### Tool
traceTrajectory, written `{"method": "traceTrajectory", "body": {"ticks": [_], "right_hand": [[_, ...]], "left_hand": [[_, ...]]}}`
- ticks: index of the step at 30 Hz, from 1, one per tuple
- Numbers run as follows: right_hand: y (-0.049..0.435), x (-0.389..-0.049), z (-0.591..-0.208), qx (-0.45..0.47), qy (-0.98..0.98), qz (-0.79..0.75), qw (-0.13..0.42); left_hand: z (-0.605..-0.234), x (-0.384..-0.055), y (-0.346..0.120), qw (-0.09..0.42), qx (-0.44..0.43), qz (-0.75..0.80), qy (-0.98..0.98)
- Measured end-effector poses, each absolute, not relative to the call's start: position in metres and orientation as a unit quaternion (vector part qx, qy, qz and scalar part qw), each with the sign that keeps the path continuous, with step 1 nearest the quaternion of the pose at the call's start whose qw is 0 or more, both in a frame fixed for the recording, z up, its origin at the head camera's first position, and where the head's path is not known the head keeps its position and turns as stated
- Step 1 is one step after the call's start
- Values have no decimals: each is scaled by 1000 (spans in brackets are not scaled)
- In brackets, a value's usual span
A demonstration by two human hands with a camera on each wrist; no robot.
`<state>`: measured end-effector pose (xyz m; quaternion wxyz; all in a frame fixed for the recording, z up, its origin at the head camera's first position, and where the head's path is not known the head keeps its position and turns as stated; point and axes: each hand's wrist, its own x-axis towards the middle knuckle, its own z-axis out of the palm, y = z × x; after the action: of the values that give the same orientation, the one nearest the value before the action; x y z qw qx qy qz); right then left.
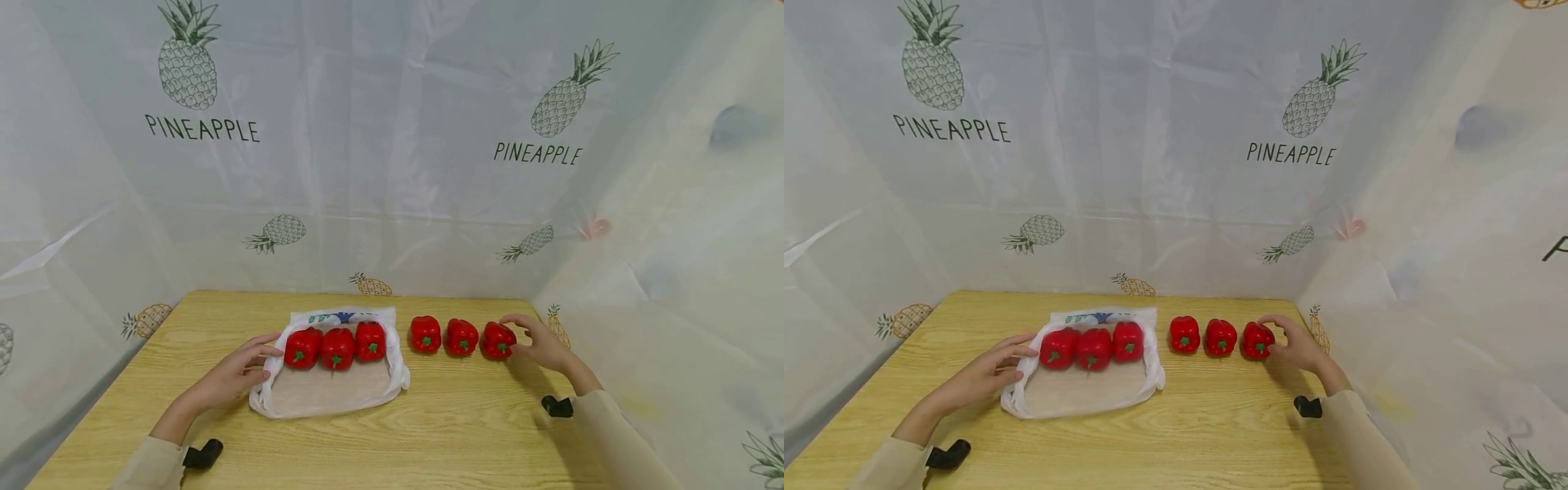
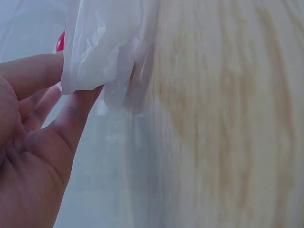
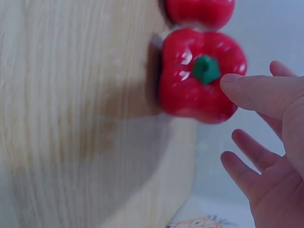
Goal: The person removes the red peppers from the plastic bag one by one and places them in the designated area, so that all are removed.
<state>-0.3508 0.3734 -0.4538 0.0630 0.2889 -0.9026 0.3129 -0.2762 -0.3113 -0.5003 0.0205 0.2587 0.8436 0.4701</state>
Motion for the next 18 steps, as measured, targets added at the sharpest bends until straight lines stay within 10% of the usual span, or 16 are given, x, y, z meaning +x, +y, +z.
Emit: {"method": "traceTrajectory", "body": {"ticks": [18], "right_hand": [[321,-347,-426,329,-898,275,95]], "left_hand": [[-499,-274,-312,17,272,465,842]]}}
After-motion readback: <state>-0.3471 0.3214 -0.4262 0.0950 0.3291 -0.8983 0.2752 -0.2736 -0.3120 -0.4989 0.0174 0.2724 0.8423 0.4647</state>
